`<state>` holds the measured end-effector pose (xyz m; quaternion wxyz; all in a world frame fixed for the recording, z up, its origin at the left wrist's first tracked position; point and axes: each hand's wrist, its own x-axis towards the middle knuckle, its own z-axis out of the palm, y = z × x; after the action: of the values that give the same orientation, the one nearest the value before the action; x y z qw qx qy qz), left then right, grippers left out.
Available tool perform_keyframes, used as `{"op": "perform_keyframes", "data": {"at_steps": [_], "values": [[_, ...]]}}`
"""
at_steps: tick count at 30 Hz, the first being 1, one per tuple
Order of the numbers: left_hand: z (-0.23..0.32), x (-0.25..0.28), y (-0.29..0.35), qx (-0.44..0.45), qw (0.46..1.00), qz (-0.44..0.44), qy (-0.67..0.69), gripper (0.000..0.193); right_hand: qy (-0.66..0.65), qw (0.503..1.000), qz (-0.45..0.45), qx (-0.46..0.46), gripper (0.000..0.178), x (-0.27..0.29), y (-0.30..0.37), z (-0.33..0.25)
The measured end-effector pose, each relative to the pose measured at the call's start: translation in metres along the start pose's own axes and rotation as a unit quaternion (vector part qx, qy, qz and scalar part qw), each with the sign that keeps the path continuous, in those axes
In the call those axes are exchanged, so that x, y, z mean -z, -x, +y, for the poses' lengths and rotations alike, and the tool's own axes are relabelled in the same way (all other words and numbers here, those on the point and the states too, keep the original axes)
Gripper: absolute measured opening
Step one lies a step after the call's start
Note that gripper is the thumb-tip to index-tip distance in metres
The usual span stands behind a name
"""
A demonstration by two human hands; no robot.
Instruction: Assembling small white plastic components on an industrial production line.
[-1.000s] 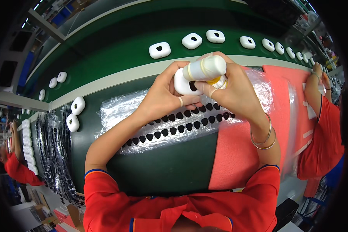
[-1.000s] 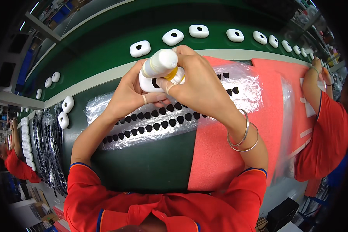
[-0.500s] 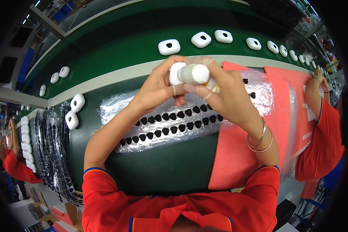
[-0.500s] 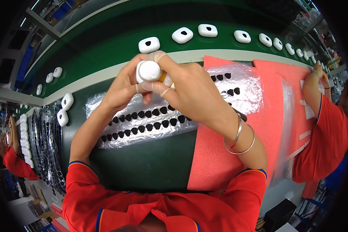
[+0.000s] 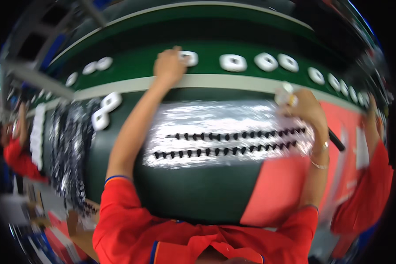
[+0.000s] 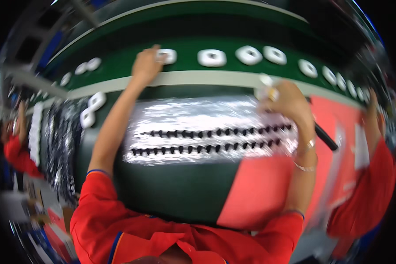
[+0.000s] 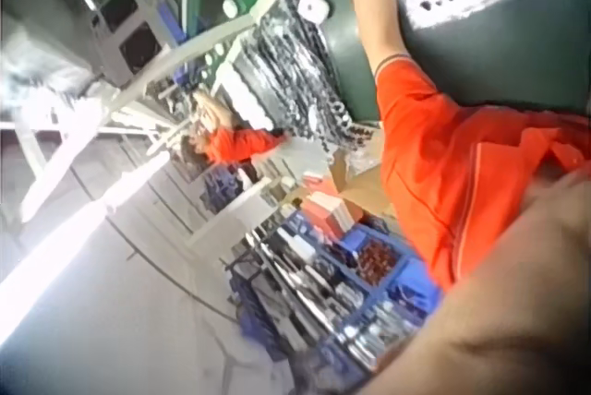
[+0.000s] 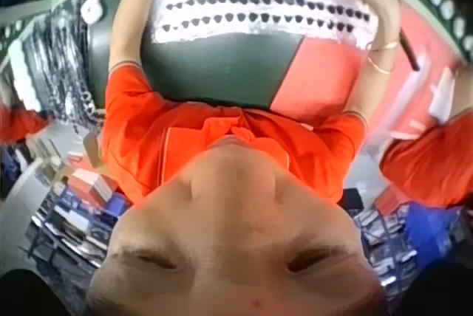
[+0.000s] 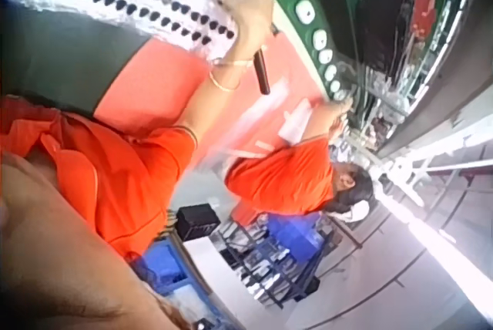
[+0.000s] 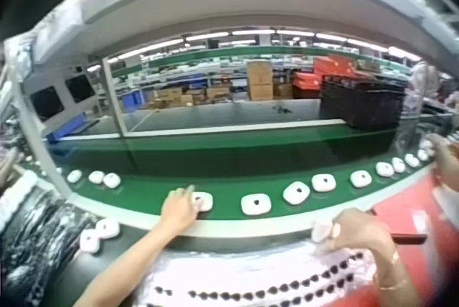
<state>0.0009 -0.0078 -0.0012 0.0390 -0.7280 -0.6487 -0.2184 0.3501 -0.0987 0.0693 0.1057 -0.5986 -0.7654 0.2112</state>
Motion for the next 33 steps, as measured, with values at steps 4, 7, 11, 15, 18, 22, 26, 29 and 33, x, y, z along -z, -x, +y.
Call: {"op": "perform_keyframes", "data": {"at_steps": [4,7,11,15,18,22,26,29,33], "values": [[0.002,0.023,0.010,-0.034,0.999,-0.026,0.028,0.047,-0.011,0.997,-0.063,-0.031,0.025,-0.003,0.001,0.017],[-0.012,0.078,0.030,-0.046,0.994,-0.099,-0.013,0.054,-0.039,0.994,-0.043,-0.092,0.021,0.008,0.004,-0.002],[-0.047,0.129,0.052,-0.042,0.972,-0.214,-0.093,0.072,-0.046,0.997,-0.035,-0.047,0.028,0.010,0.013,-0.007],[-0.114,0.138,0.086,0.042,0.942,-0.254,-0.215,0.073,-0.005,1.000,-0.023,0.004,0.027,0.001,0.003,-0.006],[-0.124,0.129,0.089,0.073,0.970,-0.193,-0.127,0.059,0.004,0.999,-0.033,0.039,0.026,-0.005,-0.005,0.015],[-0.071,0.123,0.064,0.015,0.990,-0.139,0.031,0.059,-0.035,0.991,-0.116,-0.053,0.031,0.008,0.000,-0.013],[0.015,0.102,0.041,-0.100,0.953,-0.111,0.264,0.065,-0.011,0.991,-0.116,-0.062,0.030,0.008,0.005,-0.018],[0.068,0.086,0.035,-0.112,0.917,-0.147,0.353,0.058,0.034,0.996,-0.069,-0.039,0.030,-0.004,0.000,-0.001],[0.113,0.067,0.044,-0.098,0.883,-0.167,0.427,0.055,-0.081,0.997,0.001,-0.013,0.033,0.011,0.007,-0.021]]}}
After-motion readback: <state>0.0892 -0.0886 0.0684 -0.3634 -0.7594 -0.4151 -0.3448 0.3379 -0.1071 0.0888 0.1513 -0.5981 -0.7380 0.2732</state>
